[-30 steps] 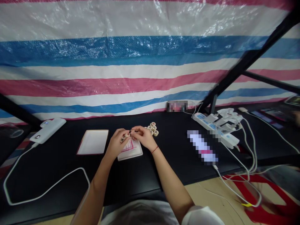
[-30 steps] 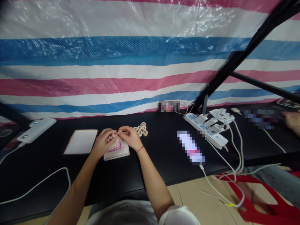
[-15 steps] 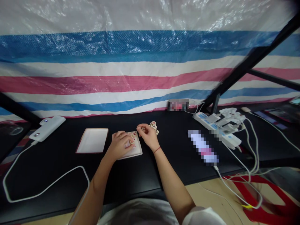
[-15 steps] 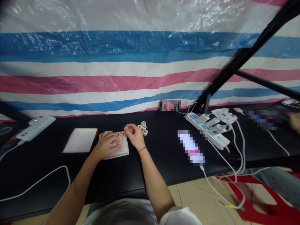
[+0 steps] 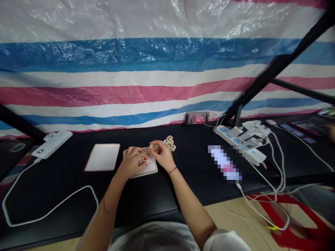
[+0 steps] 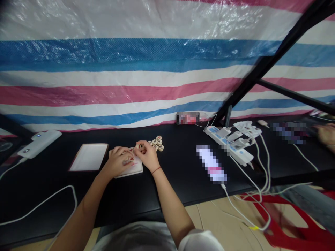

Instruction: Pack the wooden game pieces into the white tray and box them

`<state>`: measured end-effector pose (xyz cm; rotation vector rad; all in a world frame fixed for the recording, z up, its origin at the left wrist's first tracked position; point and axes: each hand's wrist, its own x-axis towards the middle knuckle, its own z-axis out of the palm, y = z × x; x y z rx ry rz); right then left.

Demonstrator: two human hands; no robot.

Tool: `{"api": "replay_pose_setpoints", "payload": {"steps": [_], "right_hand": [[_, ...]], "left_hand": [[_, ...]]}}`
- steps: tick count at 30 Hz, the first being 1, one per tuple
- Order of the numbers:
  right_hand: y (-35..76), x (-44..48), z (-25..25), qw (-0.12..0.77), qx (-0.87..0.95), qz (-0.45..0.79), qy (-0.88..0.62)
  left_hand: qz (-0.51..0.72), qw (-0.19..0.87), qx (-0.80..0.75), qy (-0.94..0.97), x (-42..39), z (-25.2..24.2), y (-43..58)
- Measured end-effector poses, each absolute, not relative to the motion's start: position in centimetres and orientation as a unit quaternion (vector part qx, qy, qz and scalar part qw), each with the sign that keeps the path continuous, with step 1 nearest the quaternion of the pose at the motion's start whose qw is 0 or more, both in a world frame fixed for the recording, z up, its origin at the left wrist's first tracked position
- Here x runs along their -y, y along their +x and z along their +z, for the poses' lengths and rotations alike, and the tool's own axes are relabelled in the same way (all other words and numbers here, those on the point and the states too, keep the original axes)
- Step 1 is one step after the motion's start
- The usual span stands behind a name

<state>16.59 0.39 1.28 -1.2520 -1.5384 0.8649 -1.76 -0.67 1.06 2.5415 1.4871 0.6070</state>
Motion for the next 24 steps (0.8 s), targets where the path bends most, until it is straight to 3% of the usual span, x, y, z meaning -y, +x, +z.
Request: {"api": "replay_pose_setpoints", "payload": {"steps": [6, 14, 24], "right_hand": [[16.2, 1.3, 1.5, 0.426, 0.767, 0.222, -0.425], [15.7, 1.5, 1.6, 0.278, 0.832, 0.143, -0.459], [15.8, 1.8, 1.4, 0.237, 0.830, 0.107, -0.493]], "left_hand": [[0.221, 0.036, -0.545, 0.808, 0.5, 0.1, -2.4], [0.198, 0.085, -0.540, 0.814, -0.2, -1.8, -3.2], [0.190, 0.102, -0.549, 0.808, -0.2, -1.7, -3.0]]}}
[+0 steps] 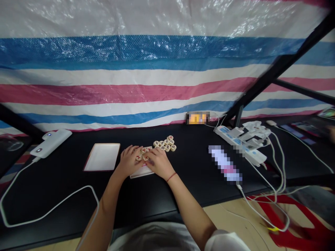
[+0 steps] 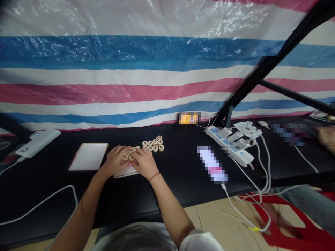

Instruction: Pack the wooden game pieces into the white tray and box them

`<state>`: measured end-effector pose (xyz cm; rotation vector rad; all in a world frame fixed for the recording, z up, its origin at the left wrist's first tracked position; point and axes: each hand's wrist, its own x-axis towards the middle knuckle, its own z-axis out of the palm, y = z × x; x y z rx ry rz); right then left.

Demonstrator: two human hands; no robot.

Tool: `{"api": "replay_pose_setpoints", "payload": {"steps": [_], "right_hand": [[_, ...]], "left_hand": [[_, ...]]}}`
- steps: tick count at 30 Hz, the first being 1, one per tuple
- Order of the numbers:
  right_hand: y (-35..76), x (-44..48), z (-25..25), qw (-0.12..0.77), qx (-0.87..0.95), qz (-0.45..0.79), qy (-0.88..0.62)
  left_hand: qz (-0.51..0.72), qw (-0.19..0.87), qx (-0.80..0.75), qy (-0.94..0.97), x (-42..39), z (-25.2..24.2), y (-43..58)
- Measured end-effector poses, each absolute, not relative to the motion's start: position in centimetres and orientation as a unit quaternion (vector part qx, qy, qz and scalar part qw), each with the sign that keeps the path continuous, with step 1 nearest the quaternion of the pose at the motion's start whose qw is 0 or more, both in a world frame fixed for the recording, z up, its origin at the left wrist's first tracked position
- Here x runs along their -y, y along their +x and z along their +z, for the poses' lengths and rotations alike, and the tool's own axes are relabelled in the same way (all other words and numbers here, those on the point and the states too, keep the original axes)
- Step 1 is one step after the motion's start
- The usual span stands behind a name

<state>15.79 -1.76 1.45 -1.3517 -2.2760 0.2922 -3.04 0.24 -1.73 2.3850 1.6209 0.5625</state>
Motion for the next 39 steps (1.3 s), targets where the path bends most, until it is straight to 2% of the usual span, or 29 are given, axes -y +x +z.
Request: {"api": "replay_pose_setpoints", "payload": {"steps": [8, 20, 23, 27, 29, 31, 33, 39], "right_hand": [[15.7, 1.5, 1.5, 0.197, 0.835, 0.103, -0.504], [15.7, 1.3, 1.3, 0.224, 0.839, 0.097, -0.487], [15.7, 1.4, 1.3, 0.271, 0.830, 0.114, -0.474], [16.6, 1.2, 1.4, 0.394, 0.782, 0.128, -0.465], [17.8, 0.5, 1.5, 0.444, 0.733, 0.115, -0.503], [19.3, -0.6, 1.6, 0.456, 0.670, 0.091, -0.579], [20.9, -2.2, 1.9, 0.411, 0.619, 0.062, -0.667], [22.5, -6.5, 3.3, 0.123, 0.632, 0.078, -0.761]], "left_hand": [[0.187, 0.093, -0.550, 0.809, -0.2, -1.6, -3.1], [0.191, 0.088, -0.547, 0.810, -0.1, -1.3, -2.9], [0.199, 0.087, -0.541, 0.813, 0.0, -1.2, -2.9], [0.188, 0.095, -0.555, 0.805, 0.1, -0.5, -2.5], [0.176, 0.103, -0.557, 0.805, 0.1, -0.1, -2.3], [0.165, 0.112, -0.557, 0.806, 0.0, 0.0, -2.1], [0.158, 0.117, -0.558, 0.806, -0.1, 0.0, -2.0], [0.150, 0.128, -0.562, 0.803, -0.1, -0.1, -2.1]]}}
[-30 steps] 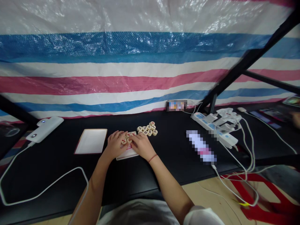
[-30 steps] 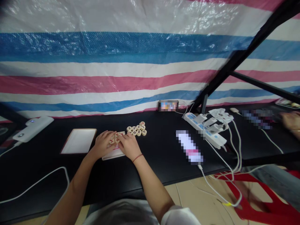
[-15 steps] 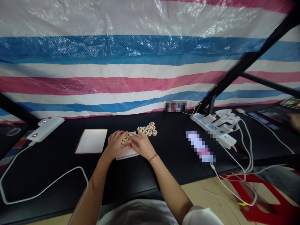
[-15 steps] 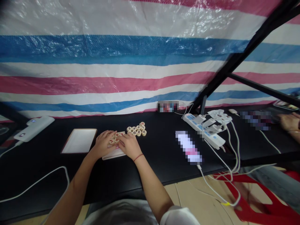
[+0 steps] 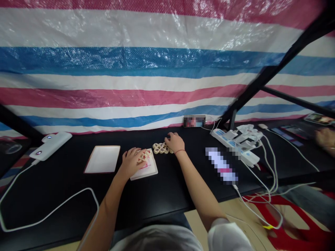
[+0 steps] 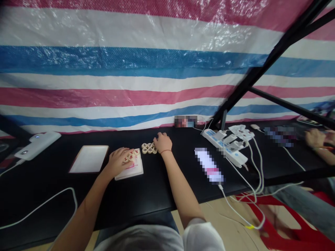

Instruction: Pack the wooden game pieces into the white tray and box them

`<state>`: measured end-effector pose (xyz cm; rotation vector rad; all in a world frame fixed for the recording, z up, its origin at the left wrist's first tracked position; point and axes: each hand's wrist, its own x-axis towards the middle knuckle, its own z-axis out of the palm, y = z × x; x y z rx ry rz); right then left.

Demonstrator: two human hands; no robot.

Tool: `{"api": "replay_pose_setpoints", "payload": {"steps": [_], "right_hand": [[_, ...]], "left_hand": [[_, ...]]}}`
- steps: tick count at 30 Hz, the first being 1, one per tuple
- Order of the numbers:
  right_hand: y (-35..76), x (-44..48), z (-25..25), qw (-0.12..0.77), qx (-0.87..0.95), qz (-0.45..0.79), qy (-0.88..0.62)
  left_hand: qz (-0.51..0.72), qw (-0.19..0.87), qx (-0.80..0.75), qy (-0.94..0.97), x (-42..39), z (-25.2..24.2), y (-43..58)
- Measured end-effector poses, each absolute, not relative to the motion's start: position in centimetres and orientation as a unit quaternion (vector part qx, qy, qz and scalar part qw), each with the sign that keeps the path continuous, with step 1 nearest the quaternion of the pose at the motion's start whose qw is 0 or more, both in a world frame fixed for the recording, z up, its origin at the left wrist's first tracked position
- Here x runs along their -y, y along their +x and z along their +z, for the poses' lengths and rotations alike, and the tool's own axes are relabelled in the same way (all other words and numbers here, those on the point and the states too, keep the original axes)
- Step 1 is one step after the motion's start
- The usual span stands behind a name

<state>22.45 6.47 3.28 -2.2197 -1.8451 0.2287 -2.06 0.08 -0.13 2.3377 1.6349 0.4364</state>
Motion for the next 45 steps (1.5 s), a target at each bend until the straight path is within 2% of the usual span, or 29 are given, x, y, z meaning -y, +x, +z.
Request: {"api": "replay_pose_setpoints", "payload": {"steps": [4, 11, 13, 16, 19, 22, 30, 34, 39, 45], "right_hand": [[21.6, -7.9, 4.2, 0.034, 0.625, 0.121, -0.770], [21.4, -9.2, 5.2, 0.039, 0.615, 0.129, -0.777], [21.4, -8.6, 5.2, 0.084, 0.627, 0.113, -0.766], [20.5, -6.1, 4.5, 0.279, 0.662, 0.127, -0.684], [18.5, -2.9, 2.9, 0.449, 0.667, 0.251, -0.539], [16.5, -0.7, 1.5, 0.530, 0.615, 0.373, -0.449], [15.4, 0.1, 0.8, 0.557, 0.568, 0.447, -0.409], [15.5, 0.2, 0.8, 0.578, 0.548, 0.448, -0.406], [16.6, -0.4, 1.1, 0.645, 0.453, 0.413, -0.456], [17.7, -0.8, 1.2, 0.665, 0.403, 0.405, -0.481]], "left_hand": [[0.145, 0.138, -0.560, 0.804, 0.0, 0.2, -2.1], [0.144, 0.145, -0.560, 0.803, -0.1, 0.4, -2.1], [0.158, 0.133, -0.559, 0.803, -0.1, 0.3, -2.1], [0.205, 0.104, -0.553, 0.801, -0.2, 0.2, -2.1], [0.278, 0.095, -0.506, 0.811, -0.5, 0.4, -2.1], [0.326, 0.129, -0.454, 0.819, -0.4, 0.7, -1.9], [0.390, 0.162, -0.431, 0.798, 0.4, 1.3, -1.4], [0.389, 0.136, -0.472, 0.779, 0.4, 1.4, -1.6], [0.417, 0.120, -0.493, 0.754, 0.3, 1.5, -1.9], [0.304, 0.129, -0.446, 0.832, 0.8, 1.8, -0.6]]}}
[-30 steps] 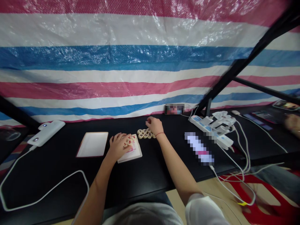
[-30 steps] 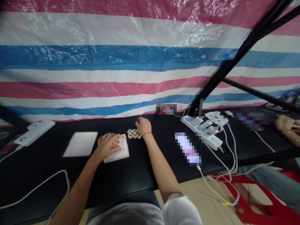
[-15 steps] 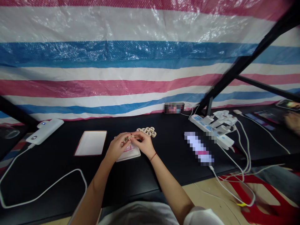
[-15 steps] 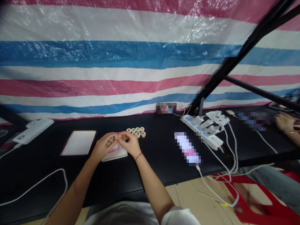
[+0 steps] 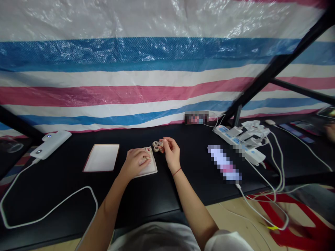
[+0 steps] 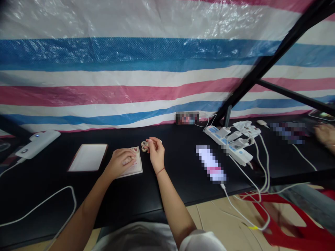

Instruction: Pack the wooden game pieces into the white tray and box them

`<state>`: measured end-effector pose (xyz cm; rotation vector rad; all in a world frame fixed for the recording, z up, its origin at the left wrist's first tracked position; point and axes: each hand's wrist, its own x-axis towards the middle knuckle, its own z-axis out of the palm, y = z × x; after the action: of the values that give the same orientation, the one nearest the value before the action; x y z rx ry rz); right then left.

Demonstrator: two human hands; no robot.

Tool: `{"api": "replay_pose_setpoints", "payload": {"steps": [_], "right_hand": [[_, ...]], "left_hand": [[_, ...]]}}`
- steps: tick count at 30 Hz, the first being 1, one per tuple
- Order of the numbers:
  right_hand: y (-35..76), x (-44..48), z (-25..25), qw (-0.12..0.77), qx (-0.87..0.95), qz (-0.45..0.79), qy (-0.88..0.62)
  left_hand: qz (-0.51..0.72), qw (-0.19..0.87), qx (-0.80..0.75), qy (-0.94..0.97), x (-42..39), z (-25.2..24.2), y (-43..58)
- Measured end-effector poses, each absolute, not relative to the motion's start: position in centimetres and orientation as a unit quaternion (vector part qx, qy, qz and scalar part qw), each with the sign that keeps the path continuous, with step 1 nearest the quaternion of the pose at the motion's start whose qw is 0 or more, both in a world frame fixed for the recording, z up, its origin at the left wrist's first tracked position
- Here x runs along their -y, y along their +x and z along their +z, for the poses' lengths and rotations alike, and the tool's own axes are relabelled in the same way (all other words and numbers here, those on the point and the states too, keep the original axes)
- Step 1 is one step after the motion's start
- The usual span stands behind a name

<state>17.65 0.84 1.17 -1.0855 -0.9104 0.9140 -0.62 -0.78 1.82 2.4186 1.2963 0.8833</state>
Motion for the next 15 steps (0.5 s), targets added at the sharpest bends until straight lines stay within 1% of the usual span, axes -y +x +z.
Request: {"api": "replay_pose_setpoints", "payload": {"steps": [5, 10, 15], "right_hand": [[17.5, -0.6, 1.4, 0.640, 0.438, 0.400, -0.488], [17.4, -0.5, 1.0, 0.617, 0.479, 0.392, -0.485], [17.3, -0.4, 0.6, 0.592, 0.553, 0.339, -0.479]], "left_hand": [[0.222, 0.099, -0.447, 0.861, 1.2, 2.1, 0.6], [0.192, 0.089, -0.467, 0.859, 1.0, 1.8, 0.7], [0.179, 0.072, -0.476, 0.858, 0.9, 1.5, 0.9]]}}
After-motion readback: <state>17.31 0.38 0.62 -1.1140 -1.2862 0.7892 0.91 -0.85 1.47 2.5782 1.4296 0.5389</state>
